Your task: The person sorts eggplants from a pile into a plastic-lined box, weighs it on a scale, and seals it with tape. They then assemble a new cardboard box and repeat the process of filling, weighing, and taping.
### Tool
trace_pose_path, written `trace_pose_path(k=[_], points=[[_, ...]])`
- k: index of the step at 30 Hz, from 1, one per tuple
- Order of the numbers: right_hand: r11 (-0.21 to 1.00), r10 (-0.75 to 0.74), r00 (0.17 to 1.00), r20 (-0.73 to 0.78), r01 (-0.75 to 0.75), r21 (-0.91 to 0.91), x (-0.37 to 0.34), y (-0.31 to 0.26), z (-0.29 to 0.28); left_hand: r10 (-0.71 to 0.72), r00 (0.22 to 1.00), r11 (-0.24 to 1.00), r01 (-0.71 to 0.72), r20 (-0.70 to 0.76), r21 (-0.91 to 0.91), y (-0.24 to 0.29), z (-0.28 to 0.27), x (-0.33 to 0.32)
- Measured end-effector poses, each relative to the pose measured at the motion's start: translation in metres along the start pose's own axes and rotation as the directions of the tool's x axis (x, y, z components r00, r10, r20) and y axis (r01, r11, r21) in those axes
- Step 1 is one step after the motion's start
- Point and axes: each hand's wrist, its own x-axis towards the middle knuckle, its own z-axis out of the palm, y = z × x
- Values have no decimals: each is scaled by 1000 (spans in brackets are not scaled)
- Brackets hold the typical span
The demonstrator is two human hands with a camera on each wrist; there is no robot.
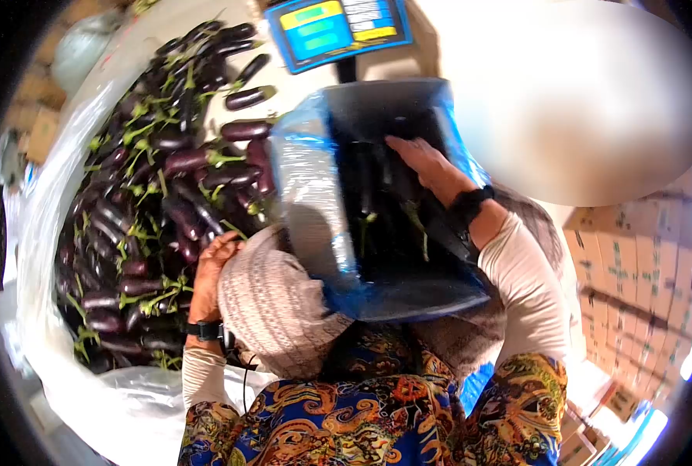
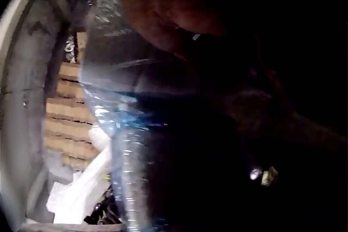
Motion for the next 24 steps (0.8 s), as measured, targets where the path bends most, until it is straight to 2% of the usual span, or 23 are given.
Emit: trace_pose_path(k=[1, 2, 3, 4, 5, 6, 7, 9, 10, 11, 13, 14, 15, 17, 18, 19, 21, 23, 24], points=[[775, 532, 846, 46, -508, 377, 7, -62, 18, -9, 999, 1000, 9, -41, 14, -5, -2, -5], [833, 435, 901, 12, -407, 376, 12, -43, 33, 14, 999, 998, -13, -33, 53, -12, -3, -10], [940, 137, 990, -44, -116, 320, 46, 79, 48, 45, 998, 995, -40, -51, 92, -19, -9, -16], [950, 206, 978, -19, -195, 242, 52, 99, 59, 93, 996, 995, -93, 2, 37, -44, -28, -14], [969, 222, 973, -58, -227, -94, 56, 136, 60, 150, 987, 989, -149, 54, -17, -62, -45, -14], [935, 307, 918, -251, -340, -98, 59, 159, 69, 126, 992, 991, -126, 11, 45, -59, -47, -26], [934, 299, 919, -256, -337, -117, 55, 154, 69, 95, 995, 991, -92, -22, 99, -54, -47, -35], [913, 215, 971, -108, -239, -331, 52, 177, 52, 58, 984, 978, -22, -168, 208, -51, -51, -46], [841, 226, 974, -26, -208, -500, 58, 186, 47, 213, 968, 949, -172, -136, 263, -65, -65, -44], [743, 235, 970, 57, -141, -655, 64, 196, 40, 252, 939, 941, -181, -234, 287, -51, -53, -53], [538, 255, 949, 184, 19, -842, 67, 212, 27, 428, 849, 823, -224, -311, 523, -41, -67, -64], [492, 260, 941, 215, 62, -868, 65, 211, 26, 504, 810, 772, -268, -299, 577, -25, -70, -74], [470, 258, 938, 230, 86, -878, 64, 213, 23, 566, 735, 753, -276, -373, 597, -27, -83, -72], [447, 246, 937, 250, 119, -887, 63, 213, 19, 673, 617, 677, -292, -408, 675, -5, -97, -85], [440, 240, 937, 256, 130, -888, 62, 212, 17, 663, 567, 705, -256, -488, 661, -12, -113, -86], [429, 236, 935, 263, 143, -892, 63, 211, 14, 680, 532, 682, -207, -505, 701, -8, -125, -92], [406, 234, 933, 274, 162, -899, 62, 209, 11, 756, 430, 582, -98, -493, 807, -18, -156, -98], [392, 236, 930, 283, 175, -903, 59, 208, 1, 862, 332, 395, 36, -384, 918, -10, -171, -114], [390, 234, 928, 289, 182, -903, 57, 206, -1, 810, 322, 508, 34, -491, 860, -15, -186, -117]])
